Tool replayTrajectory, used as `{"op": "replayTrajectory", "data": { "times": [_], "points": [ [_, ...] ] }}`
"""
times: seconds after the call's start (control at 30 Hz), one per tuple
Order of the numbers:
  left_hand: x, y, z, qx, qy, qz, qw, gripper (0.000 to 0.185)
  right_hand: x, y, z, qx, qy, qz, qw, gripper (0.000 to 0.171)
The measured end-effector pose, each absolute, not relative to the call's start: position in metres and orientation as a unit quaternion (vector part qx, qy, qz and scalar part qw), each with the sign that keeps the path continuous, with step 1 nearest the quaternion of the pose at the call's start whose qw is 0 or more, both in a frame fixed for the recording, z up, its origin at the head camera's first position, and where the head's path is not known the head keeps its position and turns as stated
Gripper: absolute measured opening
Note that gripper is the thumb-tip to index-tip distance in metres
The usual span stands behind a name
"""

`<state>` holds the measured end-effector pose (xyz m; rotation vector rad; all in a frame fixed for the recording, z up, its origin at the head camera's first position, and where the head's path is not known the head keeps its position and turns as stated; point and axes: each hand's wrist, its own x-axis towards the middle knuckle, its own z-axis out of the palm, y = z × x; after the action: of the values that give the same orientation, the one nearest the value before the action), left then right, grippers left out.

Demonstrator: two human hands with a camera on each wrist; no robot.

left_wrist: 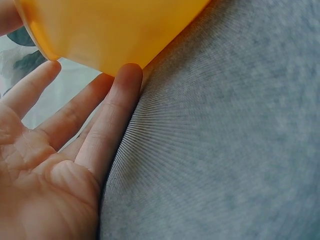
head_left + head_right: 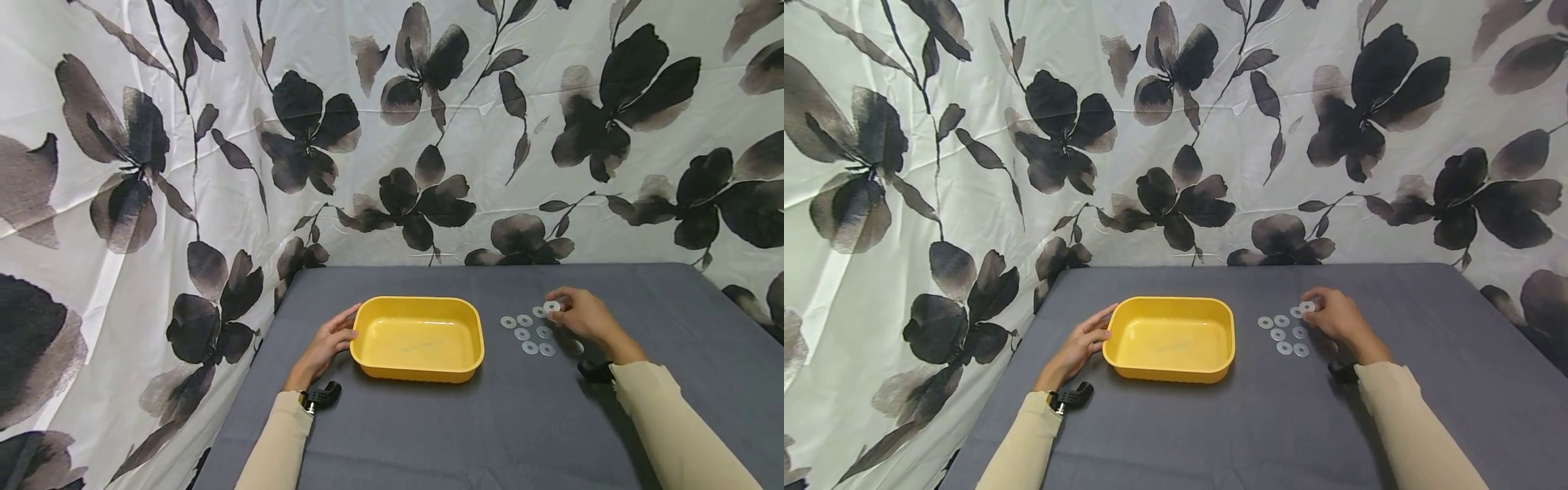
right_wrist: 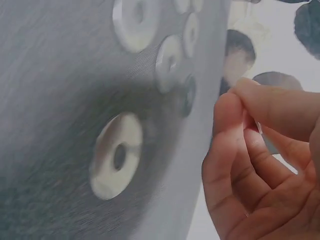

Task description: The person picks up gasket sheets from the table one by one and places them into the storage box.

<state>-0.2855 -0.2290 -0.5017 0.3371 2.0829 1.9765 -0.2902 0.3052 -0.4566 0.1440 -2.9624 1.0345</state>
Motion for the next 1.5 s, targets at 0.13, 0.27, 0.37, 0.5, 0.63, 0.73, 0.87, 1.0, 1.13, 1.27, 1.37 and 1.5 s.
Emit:
{"op": "replayTrajectory", "data": {
  "times": [0.13, 0.27, 0.37, 0.5, 0.63, 0.73, 0.87, 1.0, 1.13, 1.27, 1.37, 1.5],
  "points": [
    [-0.285, -0.23, -0.504, 0.117, 0.714, 0.68, 0.123, 0.062, -0.291, 0.298, -0.449, 0.061, -0.935, 0.348, 0.006, 0.043],
    [-0.284, -0.229, -0.504, 0.117, 0.714, 0.68, 0.121, 0.062, -0.291, 0.291, -0.441, 0.07, -0.931, 0.357, 0.009, 0.043],
    [-0.283, -0.229, -0.504, 0.116, 0.717, 0.677, 0.122, 0.062, -0.291, 0.286, -0.437, 0.07, -0.931, 0.358, 0.007, 0.043],
    [-0.283, -0.228, -0.503, 0.114, 0.717, 0.677, 0.119, 0.061, -0.29, 0.277, -0.433, 0.073, -0.937, 0.341, 0.021, 0.042],
    [-0.284, -0.229, -0.503, 0.118, 0.714, 0.68, 0.12, 0.062, -0.289, 0.264, -0.426, 0.081, -0.939, 0.332, 0.042, 0.04],
    [-0.285, -0.23, -0.504, 0.125, 0.713, 0.679, 0.121, 0.063, -0.289, 0.253, -0.421, 0.085, -0.937, 0.336, 0.047, 0.038],
    [-0.285, -0.232, -0.503, 0.131, 0.713, 0.678, 0.123, 0.063, -0.289, 0.238, -0.418, 0.089, -0.936, 0.336, 0.057, 0.035],
    [-0.286, -0.232, -0.502, 0.135, 0.709, 0.681, 0.125, 0.063, -0.292, 0.227, -0.417, 0.095, -0.933, 0.342, 0.062, 0.033],
    [-0.286, -0.232, -0.502, 0.138, 0.707, 0.682, 0.126, 0.062, -0.295, 0.216, -0.416, 0.095, -0.931, 0.349, 0.054, 0.034],
    [-0.287, -0.232, -0.502, 0.137, 0.709, 0.68, 0.127, 0.062, -0.297, 0.206, -0.416, 0.101, -0.929, 0.354, 0.042, 0.035],
    [-0.286, -0.232, -0.502, 0.132, 0.709, 0.681, 0.126, 0.062, -0.299, 0.198, -0.415, 0.11, -0.926, 0.359, 0.035, 0.035],
    [-0.287, -0.232, -0.501, 0.129, 0.71, 0.681, 0.125, 0.061, -0.301, 0.186, -0.413, 0.121, -0.921, 0.369, 0.022, 0.034]
  ]
}}
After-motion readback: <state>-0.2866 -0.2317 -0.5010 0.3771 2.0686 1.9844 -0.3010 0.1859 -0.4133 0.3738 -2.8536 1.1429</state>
